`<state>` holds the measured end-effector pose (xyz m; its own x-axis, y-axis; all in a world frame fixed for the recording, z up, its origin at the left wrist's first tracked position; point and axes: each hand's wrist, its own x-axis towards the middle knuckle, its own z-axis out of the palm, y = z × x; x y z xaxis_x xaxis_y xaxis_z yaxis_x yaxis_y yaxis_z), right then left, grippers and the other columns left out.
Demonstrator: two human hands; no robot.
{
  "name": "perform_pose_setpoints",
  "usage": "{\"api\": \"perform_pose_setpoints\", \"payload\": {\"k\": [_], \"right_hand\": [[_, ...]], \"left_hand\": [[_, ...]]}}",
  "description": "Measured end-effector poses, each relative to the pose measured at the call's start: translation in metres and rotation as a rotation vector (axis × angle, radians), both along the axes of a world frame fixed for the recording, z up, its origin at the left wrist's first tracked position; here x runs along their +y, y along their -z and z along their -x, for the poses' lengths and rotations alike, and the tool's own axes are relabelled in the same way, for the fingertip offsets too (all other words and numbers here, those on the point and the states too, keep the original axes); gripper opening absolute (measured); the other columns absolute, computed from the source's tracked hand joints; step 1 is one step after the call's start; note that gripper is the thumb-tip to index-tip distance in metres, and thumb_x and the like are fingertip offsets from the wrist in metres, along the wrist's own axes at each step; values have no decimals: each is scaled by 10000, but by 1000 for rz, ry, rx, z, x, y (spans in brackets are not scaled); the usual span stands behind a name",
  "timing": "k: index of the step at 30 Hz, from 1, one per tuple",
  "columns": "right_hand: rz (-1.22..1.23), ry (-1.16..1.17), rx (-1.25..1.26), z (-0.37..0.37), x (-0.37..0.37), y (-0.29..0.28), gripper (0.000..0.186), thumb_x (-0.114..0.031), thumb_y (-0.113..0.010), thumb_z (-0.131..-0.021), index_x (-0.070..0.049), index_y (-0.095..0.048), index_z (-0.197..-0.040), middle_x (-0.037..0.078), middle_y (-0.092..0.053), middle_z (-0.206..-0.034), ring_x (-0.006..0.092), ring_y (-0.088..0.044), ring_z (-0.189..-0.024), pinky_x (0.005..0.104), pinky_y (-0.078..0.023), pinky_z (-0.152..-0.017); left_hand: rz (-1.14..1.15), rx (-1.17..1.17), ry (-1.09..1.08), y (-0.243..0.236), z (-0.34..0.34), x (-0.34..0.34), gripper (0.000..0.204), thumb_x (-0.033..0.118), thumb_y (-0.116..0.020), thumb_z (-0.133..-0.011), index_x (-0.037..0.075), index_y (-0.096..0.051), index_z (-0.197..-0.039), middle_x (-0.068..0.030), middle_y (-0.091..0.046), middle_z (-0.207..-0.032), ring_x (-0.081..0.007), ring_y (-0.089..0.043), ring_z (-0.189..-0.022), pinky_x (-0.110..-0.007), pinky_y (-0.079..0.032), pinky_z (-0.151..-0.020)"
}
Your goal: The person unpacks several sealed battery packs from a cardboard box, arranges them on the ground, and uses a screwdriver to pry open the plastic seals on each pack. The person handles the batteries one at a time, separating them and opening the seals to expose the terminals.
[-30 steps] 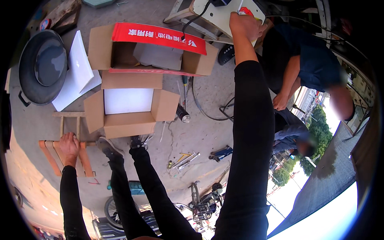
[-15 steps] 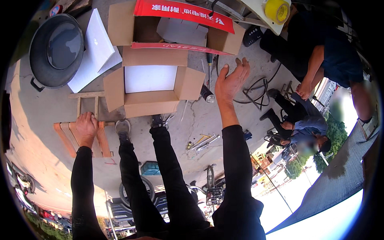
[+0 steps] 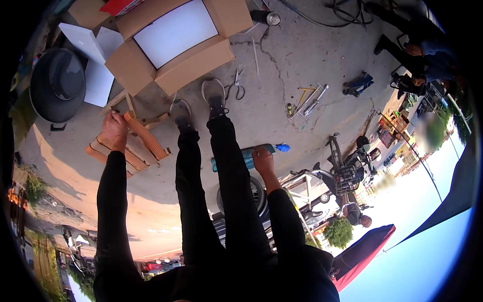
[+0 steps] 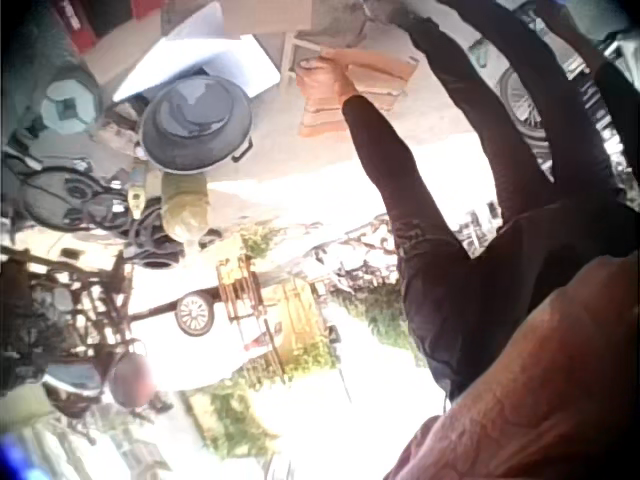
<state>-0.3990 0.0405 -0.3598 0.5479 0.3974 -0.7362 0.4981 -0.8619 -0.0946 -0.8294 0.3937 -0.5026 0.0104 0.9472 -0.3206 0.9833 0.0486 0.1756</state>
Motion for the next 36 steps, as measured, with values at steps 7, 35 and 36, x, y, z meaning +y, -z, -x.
{"api": "perform_pose_setpoints", "payload": {"k": [7,35,36], "right_hand": [[-298,597,283,69,23,12,207,-207,-670,-920,-34,-701,-1029,153,-742,-934,314,-728,-893,374,-557,-780],[-85,1481,-108,279,-385,256,698,-388,-761,-847,75,-495,-1296,284,-593,-1265,442,-571,-1186,505,-487,-977],[-48,1473,-88,284,-386,265,720,-403,-764,-843,76,-486,-1302,277,-588,-1270,440,-564,-1192,505,-486,-980]], "left_hand": [[54,64,145,21,50,15,454,351,-364,-1007,16,-667,-1053,-277,-665,-1074,-504,-585,-1037,-568,-448,-898],[919,603,1341,-41,8,-129,279,259,-597,-955,101,-619,-1184,-177,-616,-1189,-396,-624,-1104,-486,-547,-883],[1033,513,1260,-41,20,-84,291,271,-587,-960,93,-639,-1184,-198,-662,-1145,-403,-646,-1075,-484,-542,-886]]}}
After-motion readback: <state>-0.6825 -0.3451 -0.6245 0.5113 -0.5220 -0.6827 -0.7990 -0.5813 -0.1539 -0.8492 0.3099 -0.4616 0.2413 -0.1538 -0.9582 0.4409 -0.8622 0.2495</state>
